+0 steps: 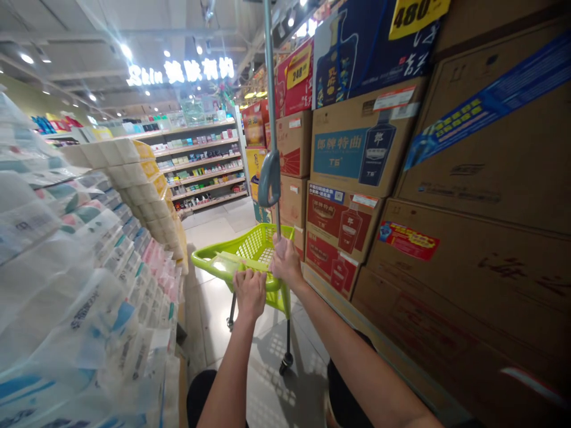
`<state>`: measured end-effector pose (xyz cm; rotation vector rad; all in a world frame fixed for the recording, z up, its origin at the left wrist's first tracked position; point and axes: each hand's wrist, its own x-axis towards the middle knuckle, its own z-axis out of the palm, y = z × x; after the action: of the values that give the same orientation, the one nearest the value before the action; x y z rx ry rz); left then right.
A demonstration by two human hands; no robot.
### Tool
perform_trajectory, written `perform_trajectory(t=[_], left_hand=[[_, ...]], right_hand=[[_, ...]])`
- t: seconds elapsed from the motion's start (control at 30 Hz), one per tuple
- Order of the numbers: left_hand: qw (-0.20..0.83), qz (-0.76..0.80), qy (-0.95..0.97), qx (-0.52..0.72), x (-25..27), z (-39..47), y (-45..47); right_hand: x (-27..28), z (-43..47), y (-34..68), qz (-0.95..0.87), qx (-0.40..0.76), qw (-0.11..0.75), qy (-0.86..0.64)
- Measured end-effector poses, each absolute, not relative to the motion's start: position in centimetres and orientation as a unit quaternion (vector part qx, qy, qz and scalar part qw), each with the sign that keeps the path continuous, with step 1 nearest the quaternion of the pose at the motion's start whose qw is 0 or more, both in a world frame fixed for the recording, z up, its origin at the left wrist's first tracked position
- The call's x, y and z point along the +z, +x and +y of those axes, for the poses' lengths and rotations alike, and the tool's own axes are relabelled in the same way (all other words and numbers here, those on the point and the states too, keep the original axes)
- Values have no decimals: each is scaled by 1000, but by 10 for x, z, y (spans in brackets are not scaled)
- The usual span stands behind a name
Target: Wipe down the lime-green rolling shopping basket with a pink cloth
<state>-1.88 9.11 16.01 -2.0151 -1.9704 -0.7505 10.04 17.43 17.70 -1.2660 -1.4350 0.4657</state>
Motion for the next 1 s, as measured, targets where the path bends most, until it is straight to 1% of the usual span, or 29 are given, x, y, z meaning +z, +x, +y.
perform_trajectory(t=[0.07,0.13,0.2,0.3,0.33,0.37,0.47,0.5,0.57,0.67,0.73,0.9,1.0], left_hand=[[120,-671,-684,-260,159,89,-9],[124,-674,-680,-260,158,88,1],[128,-681,-674,-254,157,86,11],[132,-686,-673,-243,154,85,20],[132,-682,-679,-239,153,85,20],[131,-675,-687,-236,152,85,20],[130,-638,-725,-225,151,85,12],[132,-626,-737,-219,152,85,8],[137,-606,-755,-207,155,85,3],[156,-607,-751,-206,157,85,6],[169,-617,-738,-213,154,84,16],[171,-643,-706,-244,141,84,48],[145,-646,-707,-249,143,83,56]], right_hand=[[166,172,107,-601,221,521,-564],[167,172,114,-594,238,502,-581],[176,177,120,-597,226,516,-570],[184,185,128,-601,174,568,-535],[182,187,130,-600,172,565,-540],[178,189,132,-600,181,545,-556],[169,195,137,-600,229,448,-621],[171,198,139,-603,230,432,-630],[183,203,140,-610,207,452,-617],[207,207,139,-604,157,531,-573],[211,203,137,-589,142,543,-582],[187,194,142,-583,186,433,-662],[188,207,150,-604,170,432,-648]])
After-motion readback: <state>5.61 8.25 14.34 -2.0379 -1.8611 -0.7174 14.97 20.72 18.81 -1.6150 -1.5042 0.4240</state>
